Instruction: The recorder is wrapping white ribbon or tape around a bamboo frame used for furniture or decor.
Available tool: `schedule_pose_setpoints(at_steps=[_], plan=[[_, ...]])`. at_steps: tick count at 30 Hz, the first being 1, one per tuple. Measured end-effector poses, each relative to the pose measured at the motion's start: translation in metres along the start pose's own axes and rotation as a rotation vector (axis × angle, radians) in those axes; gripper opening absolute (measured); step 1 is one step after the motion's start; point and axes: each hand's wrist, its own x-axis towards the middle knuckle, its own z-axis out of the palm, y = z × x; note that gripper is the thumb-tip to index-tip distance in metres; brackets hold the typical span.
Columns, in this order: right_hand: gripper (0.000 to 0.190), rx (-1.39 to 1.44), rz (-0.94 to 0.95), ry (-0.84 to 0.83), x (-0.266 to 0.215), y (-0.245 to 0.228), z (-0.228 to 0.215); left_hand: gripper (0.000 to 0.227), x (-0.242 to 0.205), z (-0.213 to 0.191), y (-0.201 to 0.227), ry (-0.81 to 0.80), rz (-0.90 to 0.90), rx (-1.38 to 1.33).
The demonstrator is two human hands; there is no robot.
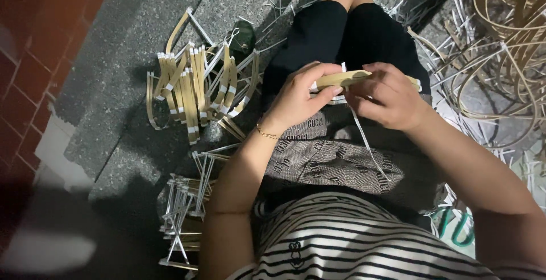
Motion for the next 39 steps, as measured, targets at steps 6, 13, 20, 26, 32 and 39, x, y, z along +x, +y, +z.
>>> schedule_pose_setpoints(at_steps=[6,13,20,26,32,39], plan=[[0.020,0.124,0.087,-0.039,0.018,0.000,-0.025,0.031,0.003,0.006,0.007,0.104,0.108,0.006],[0.021,0.537,0.936,-0.357,0.046,0.031,-0.015,0.021,-0.009,0.013,0.008,0.113,0.195,0.259],[0.031,0.921,1.056,-0.878,0.001,0.071,0.051,0.035,-0.014,0.012,0.015,0.099,0.202,0.159],[0.039,0.304,1.188,-0.802,0.053,0.034,-0.017,0.027,-0.002,-0.003,0.010,0.012,0.062,0.076],[0.032,-0.164,-0.099,-0.099,0.006,-0.012,-0.023,0.022,0.010,0.005,0.000,-0.126,-0.215,-0.153],[0.029,-0.054,-0.156,-0.080,0.001,-0.017,-0.019,0.013,0.004,0.013,-0.005,-0.124,-0.313,-0.229]])
